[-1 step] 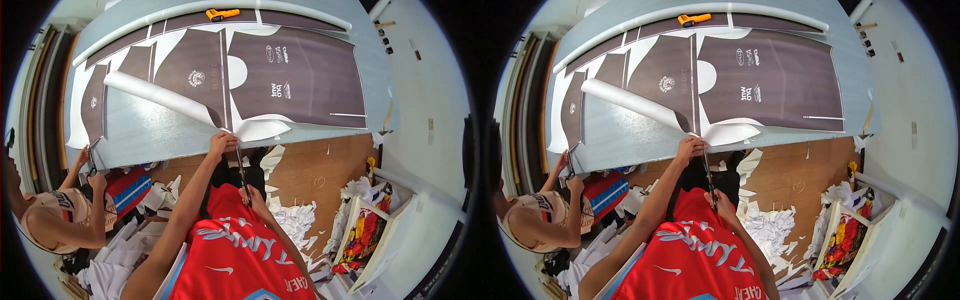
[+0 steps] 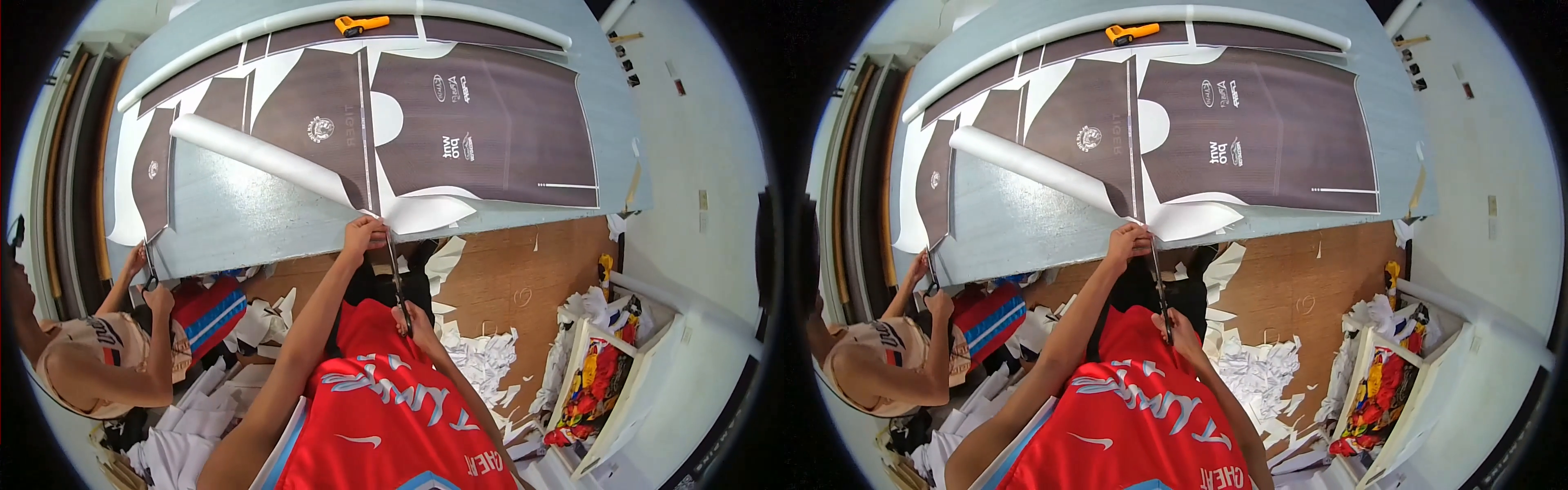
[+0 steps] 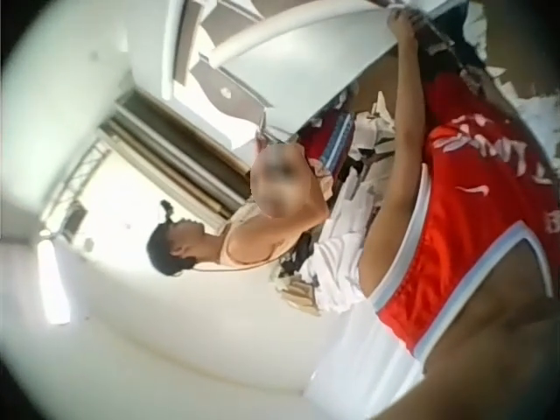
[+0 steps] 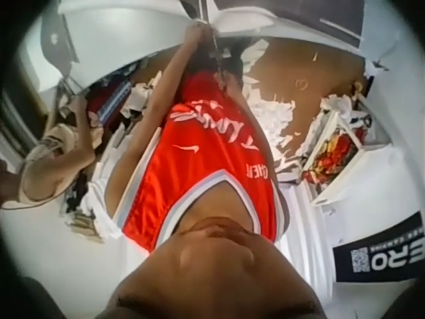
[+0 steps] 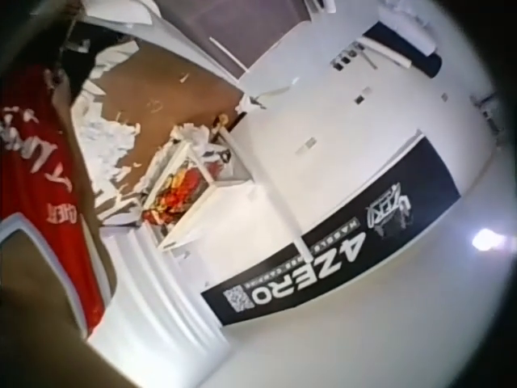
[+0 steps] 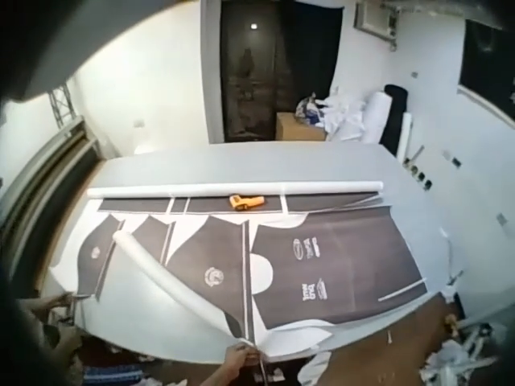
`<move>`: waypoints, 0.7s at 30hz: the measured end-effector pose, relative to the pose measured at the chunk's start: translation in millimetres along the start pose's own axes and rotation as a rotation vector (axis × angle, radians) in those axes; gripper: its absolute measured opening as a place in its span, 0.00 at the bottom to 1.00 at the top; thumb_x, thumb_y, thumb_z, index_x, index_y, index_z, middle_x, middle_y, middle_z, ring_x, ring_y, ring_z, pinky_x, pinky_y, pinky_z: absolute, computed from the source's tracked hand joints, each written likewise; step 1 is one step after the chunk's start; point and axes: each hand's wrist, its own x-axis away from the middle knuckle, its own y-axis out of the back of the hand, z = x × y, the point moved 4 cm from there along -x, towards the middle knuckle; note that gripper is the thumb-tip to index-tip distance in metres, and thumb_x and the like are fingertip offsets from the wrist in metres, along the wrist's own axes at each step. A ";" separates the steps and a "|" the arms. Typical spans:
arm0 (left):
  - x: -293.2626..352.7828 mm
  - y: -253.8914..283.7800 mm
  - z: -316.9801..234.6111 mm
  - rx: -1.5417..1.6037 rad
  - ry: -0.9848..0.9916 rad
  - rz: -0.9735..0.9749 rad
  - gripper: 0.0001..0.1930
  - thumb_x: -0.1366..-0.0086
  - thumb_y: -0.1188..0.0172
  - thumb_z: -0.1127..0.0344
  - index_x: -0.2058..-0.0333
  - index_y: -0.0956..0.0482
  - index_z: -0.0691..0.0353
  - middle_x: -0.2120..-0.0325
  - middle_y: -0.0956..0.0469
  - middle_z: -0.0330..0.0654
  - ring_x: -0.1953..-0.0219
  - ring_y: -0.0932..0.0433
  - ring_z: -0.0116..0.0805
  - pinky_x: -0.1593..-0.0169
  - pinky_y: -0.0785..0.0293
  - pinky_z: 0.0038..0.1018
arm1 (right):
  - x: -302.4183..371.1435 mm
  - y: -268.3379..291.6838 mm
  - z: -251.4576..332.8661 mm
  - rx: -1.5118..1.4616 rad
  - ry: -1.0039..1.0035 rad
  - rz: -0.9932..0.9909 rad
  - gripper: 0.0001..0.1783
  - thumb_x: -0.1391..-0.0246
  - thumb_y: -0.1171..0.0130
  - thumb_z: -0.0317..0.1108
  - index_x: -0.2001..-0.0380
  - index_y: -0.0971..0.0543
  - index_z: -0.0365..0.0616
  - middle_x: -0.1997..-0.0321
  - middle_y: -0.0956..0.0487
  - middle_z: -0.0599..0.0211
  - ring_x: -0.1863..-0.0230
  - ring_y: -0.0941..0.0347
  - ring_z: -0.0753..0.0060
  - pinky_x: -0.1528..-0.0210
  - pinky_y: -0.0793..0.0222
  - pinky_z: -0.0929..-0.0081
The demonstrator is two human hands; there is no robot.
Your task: Cutting printed garment patterns from a large sheet of fabric using scissors on a production table.
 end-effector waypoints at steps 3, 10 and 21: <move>0.8 1.9 4.3 -0.090 -0.027 -0.007 0.08 0.37 0.38 0.62 0.71 0.23 0.59 0.72 0.19 0.39 0.71 0.19 0.29 0.71 0.22 0.24 | -4.1 -0.5 -9.8 0.161 0.165 -0.040 0.23 0.45 0.38 0.53 0.78 0.35 0.50 0.82 0.38 0.81 0.79 0.42 0.86 0.74 0.44 0.82; -5.3 3.5 1.6 -0.045 -0.017 0.035 0.08 0.39 0.36 0.64 0.70 0.22 0.61 0.75 0.20 0.38 0.74 0.20 0.27 0.74 0.23 0.24 | 2.6 -18.1 -5.5 0.011 0.125 -0.067 0.23 0.45 0.38 0.54 0.77 0.33 0.50 0.82 0.38 0.81 0.79 0.41 0.87 0.75 0.44 0.83; -4.0 -0.5 6.2 -0.178 -0.099 -0.087 0.09 0.41 0.36 0.66 0.77 0.21 0.64 0.82 0.22 0.40 0.82 0.23 0.26 0.80 0.31 0.20 | -65.6 -23.3 -19.6 0.040 0.257 -0.210 0.19 0.46 0.35 0.49 0.78 0.32 0.53 0.83 0.34 0.82 0.83 0.39 0.89 0.80 0.45 0.87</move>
